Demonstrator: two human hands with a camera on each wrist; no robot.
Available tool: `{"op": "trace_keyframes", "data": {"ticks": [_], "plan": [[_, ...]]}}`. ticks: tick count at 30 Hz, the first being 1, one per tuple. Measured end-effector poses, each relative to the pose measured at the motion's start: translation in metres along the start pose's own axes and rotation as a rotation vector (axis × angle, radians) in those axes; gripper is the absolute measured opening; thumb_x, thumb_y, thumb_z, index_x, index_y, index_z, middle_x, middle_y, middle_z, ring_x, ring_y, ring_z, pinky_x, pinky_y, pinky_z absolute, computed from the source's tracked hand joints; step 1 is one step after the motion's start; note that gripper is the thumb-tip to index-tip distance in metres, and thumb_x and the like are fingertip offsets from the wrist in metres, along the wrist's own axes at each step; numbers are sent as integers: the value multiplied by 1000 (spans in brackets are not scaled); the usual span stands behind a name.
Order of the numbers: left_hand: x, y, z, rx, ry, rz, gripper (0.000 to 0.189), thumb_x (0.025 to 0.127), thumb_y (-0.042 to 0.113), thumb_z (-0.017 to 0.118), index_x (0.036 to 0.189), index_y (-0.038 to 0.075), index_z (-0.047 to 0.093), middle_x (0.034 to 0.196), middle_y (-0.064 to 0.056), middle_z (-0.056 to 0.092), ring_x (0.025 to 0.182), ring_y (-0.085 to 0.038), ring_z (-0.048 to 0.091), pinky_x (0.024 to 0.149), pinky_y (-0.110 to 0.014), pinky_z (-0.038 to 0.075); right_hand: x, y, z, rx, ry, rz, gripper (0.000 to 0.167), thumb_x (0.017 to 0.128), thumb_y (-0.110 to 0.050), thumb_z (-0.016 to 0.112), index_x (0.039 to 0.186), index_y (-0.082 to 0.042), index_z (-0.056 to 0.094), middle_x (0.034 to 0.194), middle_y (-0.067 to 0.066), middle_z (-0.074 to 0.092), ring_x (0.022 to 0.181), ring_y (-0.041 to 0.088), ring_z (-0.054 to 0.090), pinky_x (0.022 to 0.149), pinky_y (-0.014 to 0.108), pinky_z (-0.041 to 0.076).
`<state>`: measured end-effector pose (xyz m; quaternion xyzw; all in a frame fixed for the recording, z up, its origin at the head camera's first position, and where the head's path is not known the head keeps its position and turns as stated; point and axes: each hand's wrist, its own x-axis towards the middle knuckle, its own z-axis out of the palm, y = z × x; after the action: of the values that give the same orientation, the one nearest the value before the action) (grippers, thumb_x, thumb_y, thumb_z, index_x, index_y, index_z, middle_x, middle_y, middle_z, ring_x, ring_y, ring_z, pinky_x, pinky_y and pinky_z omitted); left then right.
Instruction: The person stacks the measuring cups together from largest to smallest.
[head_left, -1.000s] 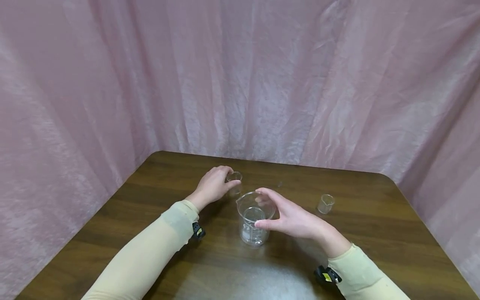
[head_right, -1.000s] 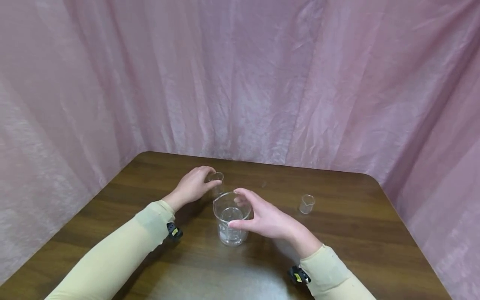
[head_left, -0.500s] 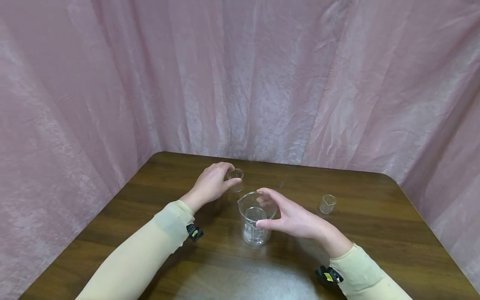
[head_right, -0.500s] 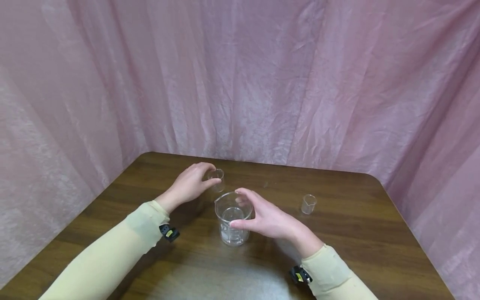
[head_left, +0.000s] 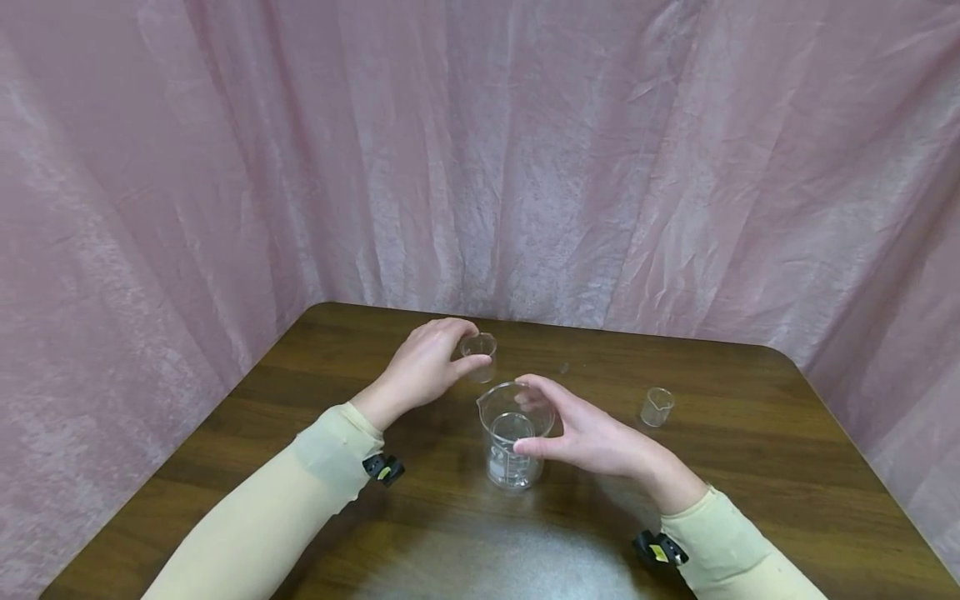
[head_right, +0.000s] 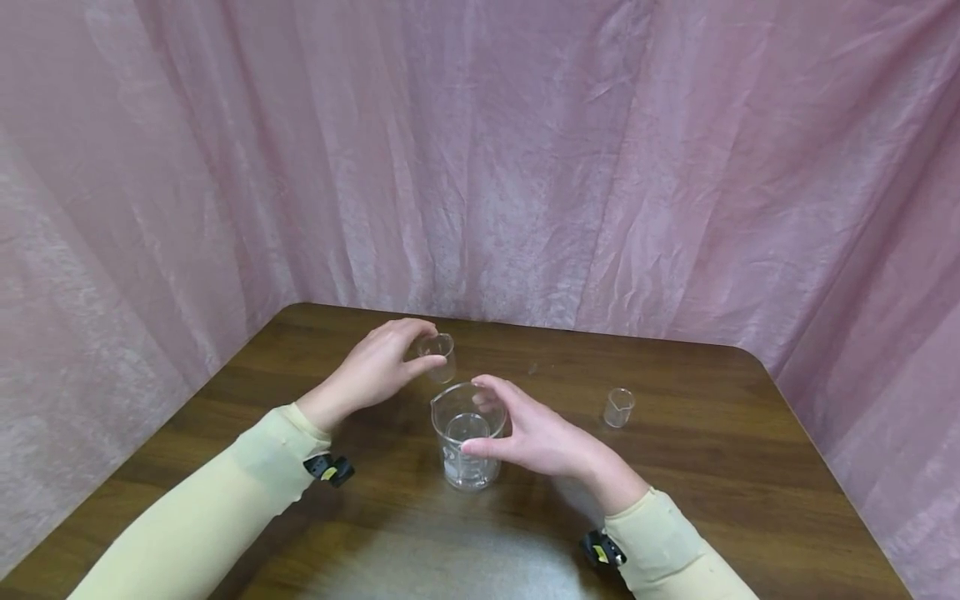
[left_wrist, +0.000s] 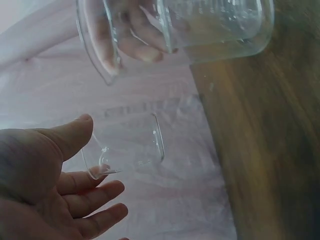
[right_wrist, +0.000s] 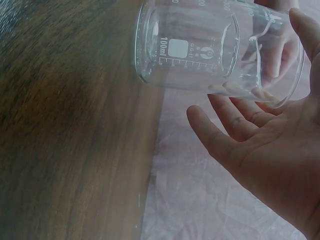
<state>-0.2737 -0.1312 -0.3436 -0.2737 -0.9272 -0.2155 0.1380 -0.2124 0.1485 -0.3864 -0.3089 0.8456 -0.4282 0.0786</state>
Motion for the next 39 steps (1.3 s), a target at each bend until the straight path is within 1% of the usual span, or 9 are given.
{"op": "trace_keyframes", "data": {"ticks": [5,8,15,18,23,25,32,36,39], "plan": [[-2,7,-6,-7,10,29,46,103,41,81,131,6,73,129,-10,76,124,-32,68,113,-53,49,0,0,0,5,2,-2,81,100,-36,85,164,-12,43,150,12,64,141,31,61,117,59,46],[-3,11,-9,-11,18,43,44,102,40,81,129,6,73,127,-10,77,123,-32,68,112,-53,49,0,0,0,0,1,1,82,99,-37,85,164,-13,42,150,10,64,141,30,61,117,58,46],[-6,18,-16,-8,22,53,44,102,39,82,130,6,74,125,-8,76,123,-31,68,113,-52,49,-1,-2,0,6,-4,32,85,97,-41,87,165,-18,41,151,4,64,143,24,59,118,54,45],[-7,22,-18,-11,26,60,44,102,39,82,131,7,73,126,-8,76,123,-30,68,113,-52,48,0,-2,0,8,-4,34,85,97,-41,87,165,-18,42,151,4,64,143,25,59,118,55,45],[-11,27,-22,-10,30,78,44,102,40,82,130,8,73,129,-7,75,124,-30,67,114,-54,47,0,0,0,8,-2,14,83,99,-40,85,165,-14,42,151,9,64,142,29,60,117,57,46],[-12,30,-24,-8,32,91,44,102,40,82,130,8,73,129,-6,75,125,-30,67,115,-54,47,0,0,0,6,-3,10,84,99,-40,85,165,-12,41,151,10,64,142,29,60,117,58,46],[-16,40,-28,-8,41,153,39,100,36,85,125,9,73,122,-4,76,119,-28,69,112,-52,49,-1,1,0,2,-10,36,87,98,-42,86,167,-17,40,153,10,63,144,25,58,119,55,45],[-18,45,-30,-10,47,181,40,99,35,86,125,8,73,124,-5,76,121,-28,69,112,-51,49,0,1,1,5,-9,28,85,98,-42,86,166,-19,41,153,9,62,144,25,58,118,55,46],[-20,48,-30,-12,46,205,40,99,34,86,125,7,73,127,-5,76,124,-28,69,114,-50,48,0,1,0,8,-8,22,83,98,-42,86,165,-19,42,153,8,62,143,25,58,117,55,46]]}}
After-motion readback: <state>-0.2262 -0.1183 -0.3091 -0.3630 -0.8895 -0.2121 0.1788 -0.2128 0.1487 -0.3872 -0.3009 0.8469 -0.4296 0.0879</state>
